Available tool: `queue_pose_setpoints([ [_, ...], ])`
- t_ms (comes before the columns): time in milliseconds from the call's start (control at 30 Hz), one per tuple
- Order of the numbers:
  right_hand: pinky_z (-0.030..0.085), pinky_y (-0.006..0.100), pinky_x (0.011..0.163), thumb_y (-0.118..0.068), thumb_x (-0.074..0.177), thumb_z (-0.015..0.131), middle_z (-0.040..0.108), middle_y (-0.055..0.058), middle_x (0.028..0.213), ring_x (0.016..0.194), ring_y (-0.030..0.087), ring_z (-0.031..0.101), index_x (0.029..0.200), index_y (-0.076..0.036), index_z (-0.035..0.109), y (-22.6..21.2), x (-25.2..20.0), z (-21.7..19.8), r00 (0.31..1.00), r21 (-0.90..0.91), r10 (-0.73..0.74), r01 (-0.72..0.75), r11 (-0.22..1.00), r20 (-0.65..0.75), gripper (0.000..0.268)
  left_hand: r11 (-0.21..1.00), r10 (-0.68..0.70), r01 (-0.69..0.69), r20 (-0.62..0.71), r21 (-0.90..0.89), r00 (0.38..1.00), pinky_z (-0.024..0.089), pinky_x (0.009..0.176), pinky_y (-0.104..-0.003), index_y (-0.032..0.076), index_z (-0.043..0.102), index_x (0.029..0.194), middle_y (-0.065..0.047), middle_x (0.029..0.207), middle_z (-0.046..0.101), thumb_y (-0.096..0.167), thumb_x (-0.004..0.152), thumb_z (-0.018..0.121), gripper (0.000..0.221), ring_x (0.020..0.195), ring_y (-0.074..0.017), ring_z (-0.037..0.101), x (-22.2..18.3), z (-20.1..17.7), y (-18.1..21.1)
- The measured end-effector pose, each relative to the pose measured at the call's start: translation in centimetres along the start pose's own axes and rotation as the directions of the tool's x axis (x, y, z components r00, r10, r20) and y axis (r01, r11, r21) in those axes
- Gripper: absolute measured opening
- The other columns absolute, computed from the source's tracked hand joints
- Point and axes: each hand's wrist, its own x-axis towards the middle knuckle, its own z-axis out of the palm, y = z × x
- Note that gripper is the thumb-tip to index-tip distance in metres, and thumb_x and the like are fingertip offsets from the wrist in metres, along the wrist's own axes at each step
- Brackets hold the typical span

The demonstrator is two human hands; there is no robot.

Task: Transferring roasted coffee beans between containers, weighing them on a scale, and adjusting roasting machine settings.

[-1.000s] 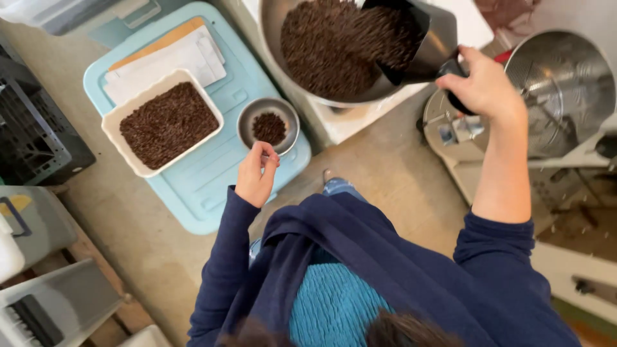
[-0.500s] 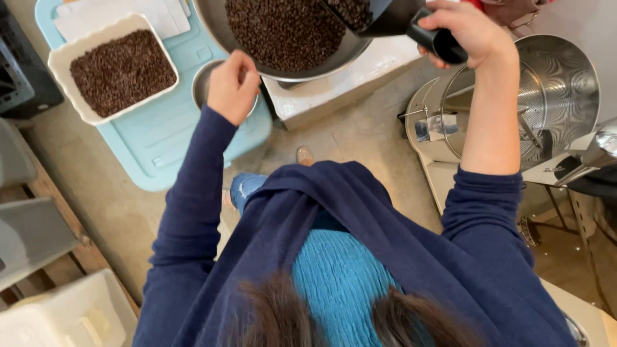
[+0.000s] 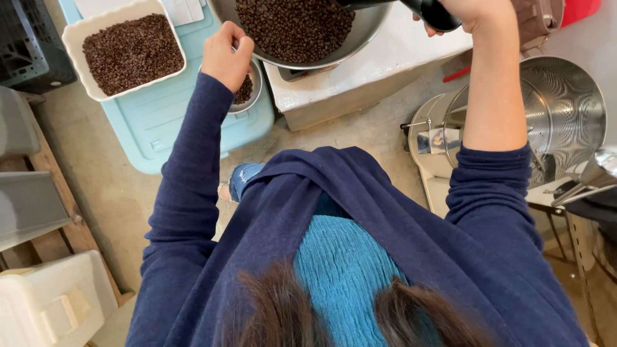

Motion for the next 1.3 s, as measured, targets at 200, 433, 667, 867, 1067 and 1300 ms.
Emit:
queue_pose_setpoints([
  [200, 0.046, 0.031, 0.047, -0.034, 0.100, 0.062, 0.060, 0.006, 0.072, 0.051, 0.020, 0.063, 0.086, -0.010, 0.058, -5.0, -0.4, 3.0, 0.996, -0.356, -0.036, 0.003, 0.934, -0.087, 0.028, 0.998, -0.032, 0.032, -0.008, -0.045, 0.999, 0.048, 0.050, -0.030, 0.016, 0.049, 0.091, 0.002, 0.075, 0.062, 0.026, 0.103, 0.053, 0.017, 0.049, -0.0111, 0.063, -0.7, 0.3, 0.3],
  [433, 0.045, 0.036, 0.053, -0.034, 0.121, 0.054, 0.056, 0.005, 0.065, 0.054, 0.020, 0.062, 0.079, -0.012, 0.050, -1.4, 2.8, 1.8, 0.980, -0.517, -0.193, 0.142, 0.844, -0.046, 0.048, 0.999, 0.005, -0.007, -0.032, -0.045, 0.999, 0.051, 0.053, -0.029, 0.017, 0.055, 0.093, 0.002, 0.071, 0.069, 0.019, 0.099, 0.045, 0.012, 0.050, -0.0097, 0.065, -0.6, 0.8, -0.7],
  [667, 0.042, 0.032, 0.049, -0.038, 0.112, 0.057, 0.060, 0.006, 0.074, 0.053, 0.018, 0.059, 0.091, -0.011, 0.052, 0.4, 2.7, -0.8, 0.997, -0.244, -0.078, 0.072, 0.967, -0.015, 0.035, 0.994, 0.101, -0.103, -0.036, -0.047, 0.994, 0.050, 0.054, -0.031, 0.015, 0.049, 0.086, -0.001, 0.074, 0.065, 0.014, 0.094, 0.043, 0.009, 0.052, -0.0130, 0.064, 0.4, 1.0, -0.9],
  [867, 0.038, 0.028, 0.044, -0.042, 0.104, 0.060, 0.063, 0.007, 0.082, 0.052, 0.017, 0.057, 0.103, -0.010, 0.053, 0.7, 3.1, -1.4, 0.997, 0.021, 0.012, -0.013, 1.000, 0.073, 0.033, 0.997, 0.056, -0.059, -0.057, -0.046, 0.997, 0.048, 0.054, -0.031, 0.017, 0.048, 0.085, 0.001, 0.073, 0.064, 0.018, 0.095, 0.045, 0.010, 0.052, -0.0127, 0.065, 0.4, 1.2, -0.4],
  [1067, 0.038, 0.027, 0.042, -0.043, 0.102, 0.062, 0.065, 0.007, 0.084, 0.052, 0.016, 0.057, 0.105, -0.010, 0.055, 0.5, 3.3, -1.7, 0.996, 0.075, 0.029, -0.035, 0.997, 0.079, 0.035, 0.998, 0.008, -0.012, -0.053, -0.063, 0.999, 0.050, 0.053, -0.030, 0.016, 0.048, 0.086, 0.000, 0.075, 0.065, 0.017, 0.096, 0.043, 0.011, 0.053, -0.0132, 0.065, 0.1, 1.0, 0.1],
  [1300, 0.049, 0.026, 0.040, -0.031, 0.098, 0.069, 0.059, 0.001, 0.080, 0.055, 0.014, 0.059, 0.096, -0.014, 0.058, -1.2, 2.9, 0.4, 0.999, -0.033, 0.006, -0.008, 0.999, -0.053, 0.020, 0.999, 0.012, -0.014, -0.054, -0.039, 0.998, 0.050, 0.056, -0.032, 0.016, 0.049, 0.086, -0.001, 0.073, 0.066, 0.016, 0.095, 0.043, 0.012, 0.051, -0.0122, 0.064, 0.0, 1.2, -0.3],
])
